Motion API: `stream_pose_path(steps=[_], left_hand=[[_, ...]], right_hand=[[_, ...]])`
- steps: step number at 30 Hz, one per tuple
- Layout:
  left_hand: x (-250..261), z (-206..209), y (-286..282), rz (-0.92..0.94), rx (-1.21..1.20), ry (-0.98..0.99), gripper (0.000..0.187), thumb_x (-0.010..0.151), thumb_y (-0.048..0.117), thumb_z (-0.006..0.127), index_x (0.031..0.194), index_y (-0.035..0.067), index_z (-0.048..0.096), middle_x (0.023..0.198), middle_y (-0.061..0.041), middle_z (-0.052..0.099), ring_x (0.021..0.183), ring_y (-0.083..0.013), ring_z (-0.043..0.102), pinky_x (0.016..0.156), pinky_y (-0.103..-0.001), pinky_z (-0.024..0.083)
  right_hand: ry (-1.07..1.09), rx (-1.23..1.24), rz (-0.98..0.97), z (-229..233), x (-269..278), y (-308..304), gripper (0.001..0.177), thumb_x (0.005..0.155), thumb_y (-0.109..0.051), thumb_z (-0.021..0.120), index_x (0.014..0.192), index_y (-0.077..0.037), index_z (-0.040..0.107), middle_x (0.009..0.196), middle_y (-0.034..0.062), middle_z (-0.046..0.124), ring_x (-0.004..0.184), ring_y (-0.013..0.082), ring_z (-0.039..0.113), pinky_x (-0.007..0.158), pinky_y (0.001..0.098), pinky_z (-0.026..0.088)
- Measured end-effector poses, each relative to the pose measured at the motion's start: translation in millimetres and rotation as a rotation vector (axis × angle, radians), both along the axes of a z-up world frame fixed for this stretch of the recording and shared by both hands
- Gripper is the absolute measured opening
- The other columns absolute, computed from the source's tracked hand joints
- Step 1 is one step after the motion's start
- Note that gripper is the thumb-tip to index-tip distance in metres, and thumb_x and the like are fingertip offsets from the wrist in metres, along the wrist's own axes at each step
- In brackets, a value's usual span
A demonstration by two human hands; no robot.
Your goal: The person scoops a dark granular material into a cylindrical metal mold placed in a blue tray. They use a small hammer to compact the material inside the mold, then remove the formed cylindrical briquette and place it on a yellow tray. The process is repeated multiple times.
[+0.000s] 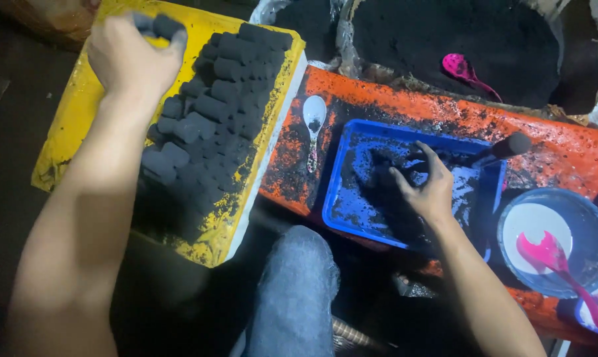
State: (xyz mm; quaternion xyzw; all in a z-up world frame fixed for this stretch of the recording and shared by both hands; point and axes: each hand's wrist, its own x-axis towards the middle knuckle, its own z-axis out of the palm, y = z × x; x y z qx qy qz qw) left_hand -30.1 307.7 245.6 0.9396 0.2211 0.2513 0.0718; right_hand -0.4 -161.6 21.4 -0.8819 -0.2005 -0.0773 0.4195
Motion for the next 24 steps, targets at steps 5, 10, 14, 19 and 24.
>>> stream_pose_path(steps=[5,10,14,19,24], left_hand=[[10.5,-41.7,26.8,0.169,-0.043,0.305,0.051,0.099,0.055,0.085,0.110,0.006,0.076,0.107,-0.015,0.074,0.096,-0.0355,0.070,0.077,-0.040,0.055],[27.8,-57.9,26.4,0.197,-0.036,0.484,0.055,0.098,0.059,0.080,0.112,0.006,0.074,0.110,-0.017,0.073,0.102,-0.0401,0.068,0.080,-0.047,0.055],[38.9,-68.2,23.5,0.198,-0.015,0.571,0.053,0.097,0.053,0.078,0.119,0.006,0.069,0.115,-0.017,0.070,0.102,-0.0384,0.067,0.079,-0.044,0.054],[48.6,-70.5,22.0,0.172,-0.015,0.645,0.046,0.098,0.047,0.077,0.113,0.004,0.070,0.109,-0.018,0.071,0.099,-0.0387,0.068,0.075,-0.045,0.056],[55.4,-62.9,20.2,0.179,0.002,0.752,0.035,0.099,0.039,0.074,0.107,0.006,0.070,0.100,-0.017,0.070,0.089,-0.0351,0.067,0.073,-0.041,0.053]], right_hand=[[0.040,-0.010,-0.047,0.8,4.9,-6.6,0.067,0.091,-0.031,0.082,0.142,0.003,0.056,0.125,0.0221,0.070,0.112,0.0350,0.068,0.099,0.0454,0.054],[0.086,-0.015,-0.077,4.5,5.5,-4.3,0.067,0.091,-0.032,0.081,0.143,0.002,0.057,0.124,0.0205,0.071,0.111,0.0341,0.069,0.094,0.0444,0.055],[0.096,0.022,-0.065,4.0,6.9,-4.6,0.063,0.091,-0.024,0.082,0.142,0.003,0.056,0.111,0.0178,0.073,0.102,0.0313,0.071,0.091,0.0430,0.057],[0.092,0.043,-0.068,2.2,10.7,-8.8,0.061,0.092,-0.023,0.082,0.142,0.002,0.057,0.109,0.0159,0.074,0.099,0.0291,0.072,0.089,0.0399,0.057],[0.137,0.048,-0.096,5.4,13.1,-10.4,0.060,0.093,-0.025,0.081,0.141,0.000,0.058,0.111,0.0154,0.074,0.101,0.0286,0.072,0.091,0.0404,0.057]])
